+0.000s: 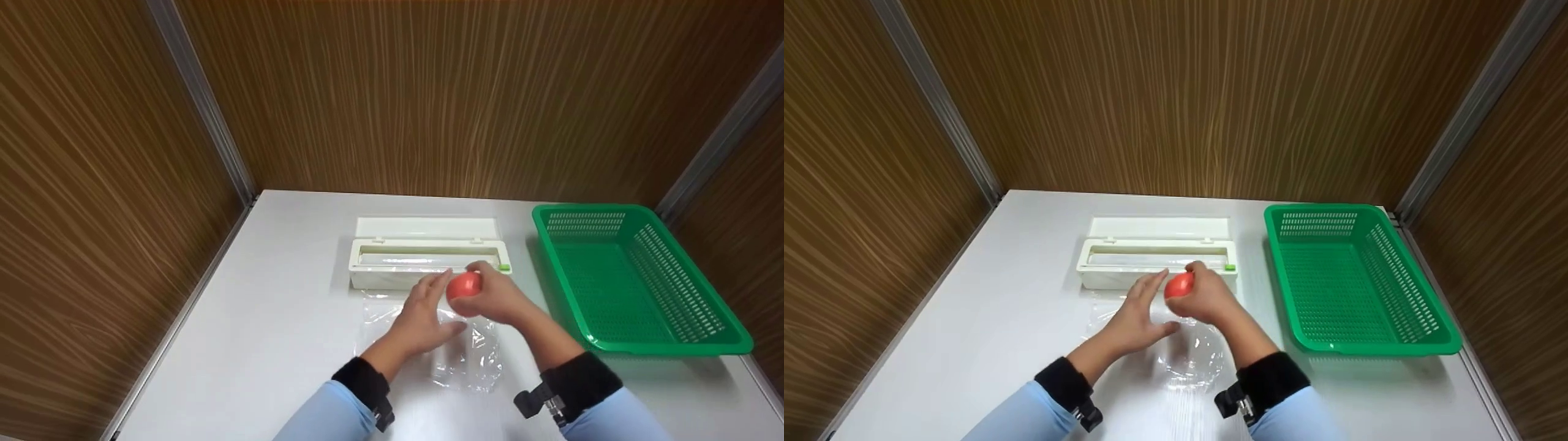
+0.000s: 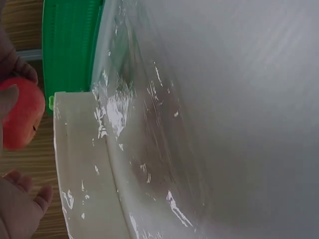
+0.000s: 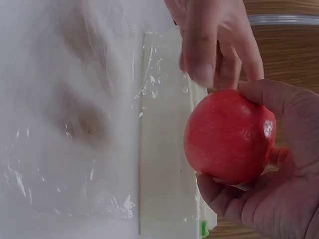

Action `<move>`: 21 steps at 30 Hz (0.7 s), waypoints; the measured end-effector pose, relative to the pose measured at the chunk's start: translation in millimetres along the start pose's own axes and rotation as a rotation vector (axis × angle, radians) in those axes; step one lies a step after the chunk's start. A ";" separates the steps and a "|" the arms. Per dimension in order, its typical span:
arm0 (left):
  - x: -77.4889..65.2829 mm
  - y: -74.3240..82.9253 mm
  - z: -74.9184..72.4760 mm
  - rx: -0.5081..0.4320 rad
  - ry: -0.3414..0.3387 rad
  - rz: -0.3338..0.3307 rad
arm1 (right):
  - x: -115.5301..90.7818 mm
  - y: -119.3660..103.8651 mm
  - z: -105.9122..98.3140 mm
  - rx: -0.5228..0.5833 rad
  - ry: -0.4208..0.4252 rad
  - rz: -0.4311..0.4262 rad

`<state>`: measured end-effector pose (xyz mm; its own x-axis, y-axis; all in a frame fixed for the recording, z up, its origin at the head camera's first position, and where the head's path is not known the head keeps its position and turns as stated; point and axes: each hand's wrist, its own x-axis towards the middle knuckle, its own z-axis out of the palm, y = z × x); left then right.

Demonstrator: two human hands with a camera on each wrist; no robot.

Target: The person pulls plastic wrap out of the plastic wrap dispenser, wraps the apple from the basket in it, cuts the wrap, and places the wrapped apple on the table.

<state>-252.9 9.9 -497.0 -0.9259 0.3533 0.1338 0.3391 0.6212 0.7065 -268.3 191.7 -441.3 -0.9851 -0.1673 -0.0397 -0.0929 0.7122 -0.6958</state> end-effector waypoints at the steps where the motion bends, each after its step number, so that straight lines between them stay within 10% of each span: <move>1: 0.9 0.9 2.2 0.018 0.006 0.023 | -0.1 -1.7 5.3 0.005 -0.002 -0.003; 14: 4.1 -4.4 9.8 -0.047 0.152 0.092 | -3.3 -2.2 20.7 0.220 -0.045 0.017; 21: 4.8 -10.8 -5.5 -0.246 0.198 0.054 | -4.8 9.0 12.7 0.723 -0.211 -0.017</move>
<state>-262.0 1.0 -500.1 -0.9303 0.2230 0.2914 0.3606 0.4092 0.8381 -262.6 190.2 -456.5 -0.9288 -0.3536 -0.1109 0.0821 0.0956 -0.9920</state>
